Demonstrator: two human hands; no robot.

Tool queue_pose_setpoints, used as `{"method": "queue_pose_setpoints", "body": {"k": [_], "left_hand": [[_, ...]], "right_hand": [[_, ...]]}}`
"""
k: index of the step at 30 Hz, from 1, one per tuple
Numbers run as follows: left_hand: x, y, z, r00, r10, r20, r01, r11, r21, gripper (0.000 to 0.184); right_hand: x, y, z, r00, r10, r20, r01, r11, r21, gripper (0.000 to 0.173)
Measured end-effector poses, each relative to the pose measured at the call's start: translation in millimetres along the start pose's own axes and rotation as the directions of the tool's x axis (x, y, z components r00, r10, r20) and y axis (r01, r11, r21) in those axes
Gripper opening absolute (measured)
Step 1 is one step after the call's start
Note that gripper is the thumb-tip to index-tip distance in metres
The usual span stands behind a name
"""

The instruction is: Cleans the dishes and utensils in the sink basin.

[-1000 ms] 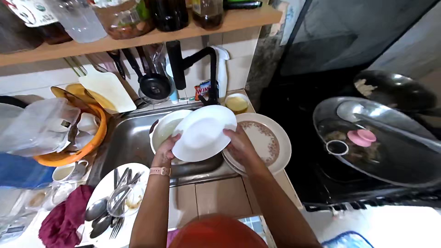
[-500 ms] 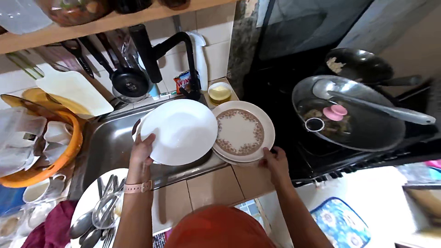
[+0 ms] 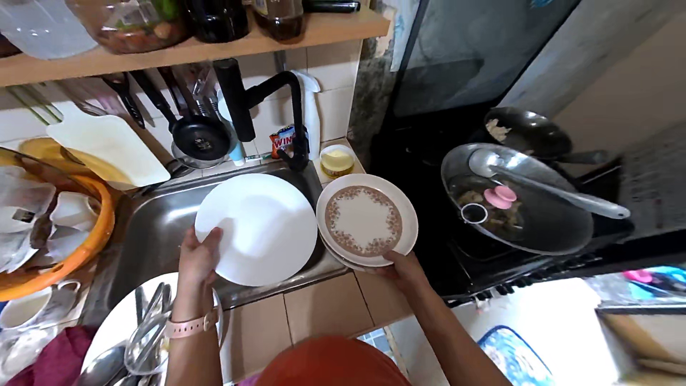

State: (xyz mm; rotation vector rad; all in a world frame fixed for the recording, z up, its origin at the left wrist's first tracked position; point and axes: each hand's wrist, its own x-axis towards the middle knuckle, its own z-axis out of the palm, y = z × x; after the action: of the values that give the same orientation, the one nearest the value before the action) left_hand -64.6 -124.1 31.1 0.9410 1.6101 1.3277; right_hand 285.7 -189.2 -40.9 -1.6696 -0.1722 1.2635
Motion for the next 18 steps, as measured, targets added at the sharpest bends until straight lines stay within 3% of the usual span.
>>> {"method": "queue_pose_setpoints", "body": {"k": [4, 9, 18], "left_hand": [[0, 1, -6, 1.000, -0.005, -0.011, 0.004, 0.999, -0.044, 0.044], [-3, 8, -6, 1.000, 0.004, -0.014, -0.004, 1.000, 0.026, 0.044], [-1, -6, 17, 0.990, -0.076, 0.120, 0.073, 0.997, 0.028, 0.042]], "right_hand": [[-6, -7, 4, 1.000, 0.025, -0.014, -0.024, 0.999, 0.036, 0.057], [-9, -9, 3, 0.998, 0.037, -0.043, -0.034, 0.997, 0.070, 0.056], [-2, -10, -9, 1.000, 0.013, -0.028, -0.009, 0.991, 0.130, 0.041]]}}
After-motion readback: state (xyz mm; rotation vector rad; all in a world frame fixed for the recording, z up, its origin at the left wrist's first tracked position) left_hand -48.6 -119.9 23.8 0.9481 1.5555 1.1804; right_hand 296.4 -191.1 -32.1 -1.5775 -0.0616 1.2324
